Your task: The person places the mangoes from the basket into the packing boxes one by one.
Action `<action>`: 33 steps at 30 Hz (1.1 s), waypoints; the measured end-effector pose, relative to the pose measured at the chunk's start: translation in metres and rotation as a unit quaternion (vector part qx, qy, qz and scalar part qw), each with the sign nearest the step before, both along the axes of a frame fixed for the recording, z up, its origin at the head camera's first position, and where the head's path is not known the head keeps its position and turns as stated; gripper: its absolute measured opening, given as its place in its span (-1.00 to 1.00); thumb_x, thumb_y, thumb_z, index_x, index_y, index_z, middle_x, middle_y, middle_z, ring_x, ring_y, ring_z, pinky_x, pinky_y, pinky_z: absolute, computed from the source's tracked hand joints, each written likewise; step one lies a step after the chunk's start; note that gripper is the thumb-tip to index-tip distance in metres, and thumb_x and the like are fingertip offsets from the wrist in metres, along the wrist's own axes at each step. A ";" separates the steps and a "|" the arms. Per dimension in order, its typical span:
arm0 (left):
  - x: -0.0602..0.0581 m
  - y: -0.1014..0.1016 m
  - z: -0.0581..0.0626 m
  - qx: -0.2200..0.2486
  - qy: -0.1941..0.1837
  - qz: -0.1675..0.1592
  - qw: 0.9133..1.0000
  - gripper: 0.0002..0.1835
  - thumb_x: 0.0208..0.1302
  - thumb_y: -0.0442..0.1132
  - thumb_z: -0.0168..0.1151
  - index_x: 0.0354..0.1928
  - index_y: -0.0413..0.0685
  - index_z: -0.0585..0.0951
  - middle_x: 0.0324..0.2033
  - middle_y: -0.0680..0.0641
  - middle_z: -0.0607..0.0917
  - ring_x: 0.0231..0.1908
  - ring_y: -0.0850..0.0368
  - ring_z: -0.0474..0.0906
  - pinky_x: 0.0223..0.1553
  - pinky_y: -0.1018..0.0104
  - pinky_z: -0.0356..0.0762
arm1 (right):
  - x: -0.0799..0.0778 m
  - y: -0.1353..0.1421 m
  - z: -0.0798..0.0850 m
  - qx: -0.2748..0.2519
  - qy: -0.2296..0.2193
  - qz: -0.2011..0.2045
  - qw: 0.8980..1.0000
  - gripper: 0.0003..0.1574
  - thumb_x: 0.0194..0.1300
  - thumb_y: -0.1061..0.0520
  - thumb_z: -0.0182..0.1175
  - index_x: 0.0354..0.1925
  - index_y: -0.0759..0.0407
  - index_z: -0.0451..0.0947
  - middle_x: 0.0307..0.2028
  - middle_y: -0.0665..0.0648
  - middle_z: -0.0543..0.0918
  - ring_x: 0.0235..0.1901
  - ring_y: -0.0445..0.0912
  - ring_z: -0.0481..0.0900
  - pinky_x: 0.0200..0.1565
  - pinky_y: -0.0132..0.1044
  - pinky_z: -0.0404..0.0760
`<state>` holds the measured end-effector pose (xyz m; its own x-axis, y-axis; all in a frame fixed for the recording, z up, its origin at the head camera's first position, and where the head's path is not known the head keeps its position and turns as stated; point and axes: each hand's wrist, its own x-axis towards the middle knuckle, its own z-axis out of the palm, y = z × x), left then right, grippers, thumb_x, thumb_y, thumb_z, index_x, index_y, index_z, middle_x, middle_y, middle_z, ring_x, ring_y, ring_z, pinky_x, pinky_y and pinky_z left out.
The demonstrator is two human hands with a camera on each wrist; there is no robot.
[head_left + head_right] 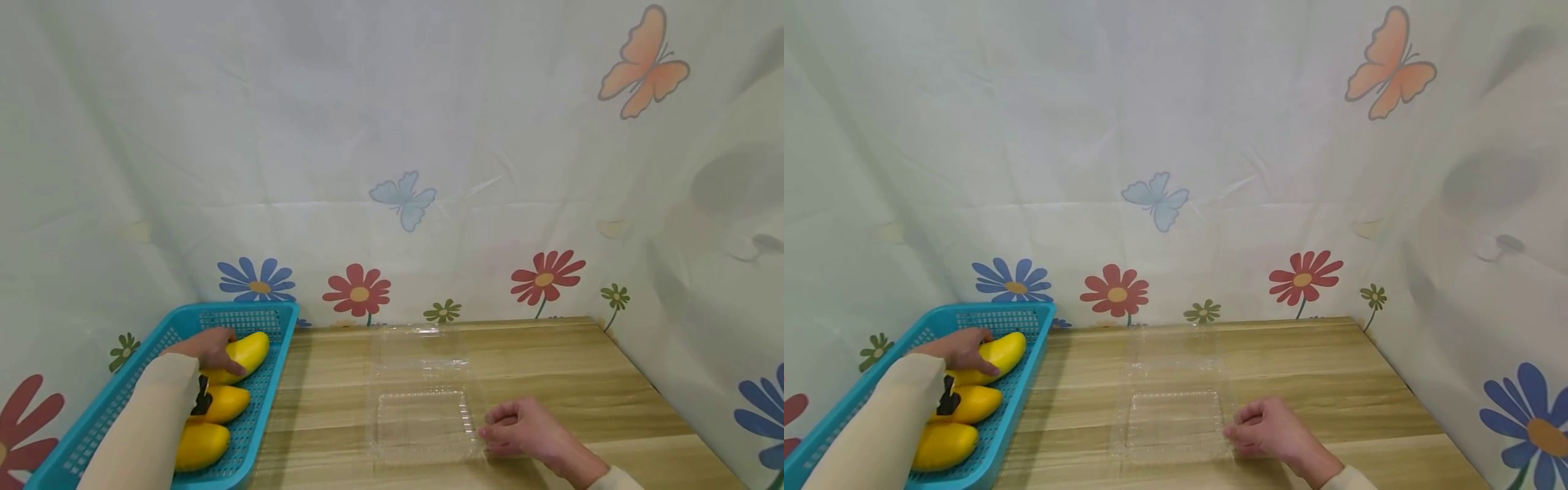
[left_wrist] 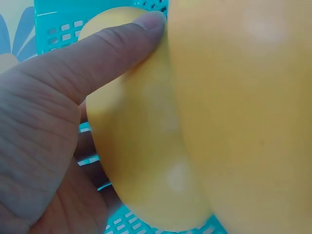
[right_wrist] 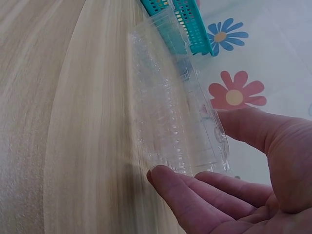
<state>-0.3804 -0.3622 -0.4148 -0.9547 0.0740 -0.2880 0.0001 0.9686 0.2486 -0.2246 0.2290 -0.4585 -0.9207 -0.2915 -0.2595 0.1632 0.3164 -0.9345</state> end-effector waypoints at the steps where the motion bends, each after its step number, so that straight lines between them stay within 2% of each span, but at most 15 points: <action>1: 0.000 0.000 0.001 -0.001 0.001 -0.001 1.000 0.05 0.00 0.19 0.59 0.30 -0.45 0.37 0.09 -0.43 0.57 -0.10 -0.17 0.51 0.06 -0.20 0.61 | 0.000 0.000 0.000 -0.001 0.001 0.000 1.000 -0.52 0.30 0.16 0.41 -0.01 0.52 0.53 -0.20 0.16 0.80 -0.25 -0.12 0.76 -0.12 -0.14 0.80; 5: 0.001 -0.002 0.000 -0.004 0.009 -0.006 1.000 0.01 -0.06 0.17 0.63 0.24 -0.41 0.40 0.01 -0.37 0.60 -0.14 -0.14 0.51 0.01 -0.15 0.63 | 0.000 -0.001 0.001 -0.004 0.001 0.004 1.000 -0.48 0.31 0.15 0.40 0.02 0.55 0.52 -0.19 0.19 0.80 -0.22 -0.07 0.79 -0.10 -0.12 0.80; 9: 0.001 -0.005 -0.003 -0.008 0.022 -0.020 1.000 0.08 -0.10 0.20 0.63 0.29 -0.42 0.39 0.13 -0.44 0.57 -0.04 -0.23 0.54 0.08 -0.23 0.60 | 0.000 -0.001 0.002 0.000 -0.003 0.006 1.000 -0.45 0.31 0.14 0.40 0.05 0.56 0.51 -0.16 0.23 0.80 -0.22 -0.04 0.80 -0.11 -0.10 0.80; 12: 0.002 -0.004 -0.002 -0.015 0.029 -0.025 0.999 0.14 -0.10 0.21 0.63 0.35 -0.45 0.37 0.24 -0.49 0.50 0.05 -0.30 0.52 0.15 -0.31 0.54 | 0.000 -0.001 0.002 -0.001 -0.003 0.010 1.000 -0.44 0.32 0.13 0.39 0.06 0.57 0.50 -0.16 0.24 0.80 -0.21 -0.03 0.80 -0.11 -0.09 0.80; 13: 0.002 -0.004 -0.001 -0.017 0.030 -0.025 0.999 0.13 -0.10 0.21 0.63 0.34 -0.45 0.38 0.21 -0.48 0.53 0.02 -0.28 0.53 0.14 -0.30 0.55 | 0.000 -0.001 0.002 -0.003 -0.003 0.011 1.000 -0.43 0.32 0.14 0.39 0.06 0.57 0.50 -0.16 0.23 0.80 -0.21 -0.02 0.80 -0.10 -0.09 0.80; 19: 0.001 0.002 0.007 -0.030 0.053 -0.045 0.997 0.05 -0.08 0.15 0.64 0.29 -0.46 0.43 0.07 -0.39 0.62 -0.14 -0.13 0.54 0.04 -0.19 0.63 | 0.001 -0.001 0.002 -0.010 0.002 0.014 1.000 -0.42 0.32 0.14 0.39 0.06 0.60 0.48 -0.18 0.20 0.80 -0.21 -0.02 0.80 -0.11 -0.09 0.81; 23: 0.001 0.006 0.013 -0.044 0.068 -0.060 0.995 0.03 -0.06 0.15 0.63 0.29 -0.45 0.44 0.10 -0.40 0.62 -0.13 -0.13 0.54 0.05 -0.19 0.63 | 0.001 0.000 0.002 -0.015 0.001 0.014 1.000 -0.43 0.32 0.15 0.39 0.06 0.59 0.47 -0.19 0.19 0.79 -0.21 -0.01 0.80 -0.11 -0.10 0.80; 26: 0.003 0.010 0.019 -0.044 0.066 -0.060 0.995 0.01 -0.05 0.17 0.62 0.27 -0.42 0.46 0.07 -0.35 0.64 -0.15 -0.09 0.54 0.04 -0.16 0.64 | 0.000 0.000 0.001 -0.013 0.000 0.015 1.000 -0.44 0.32 0.16 0.38 0.05 0.59 0.48 -0.19 0.19 0.79 -0.21 -0.02 0.80 -0.11 -0.10 0.80; 33: 0.007 0.021 0.036 -0.040 0.080 -0.078 0.993 -0.12 -0.05 0.17 0.62 0.14 -0.33 0.51 -0.15 -0.16 0.67 -0.26 0.01 0.53 -0.10 -0.01 0.67 | 0.000 0.000 0.001 -0.006 0.005 0.015 1.000 -0.45 0.32 0.16 0.38 0.05 0.58 0.49 -0.19 0.20 0.79 -0.23 -0.04 0.80 -0.12 -0.11 0.80</action>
<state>-0.3734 -0.3409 -0.3790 -0.9676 0.2069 -0.1449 0.1841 0.9704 0.1566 -0.2247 0.2287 -0.4578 -0.9142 -0.3210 -0.2474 0.1453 0.3103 -0.9395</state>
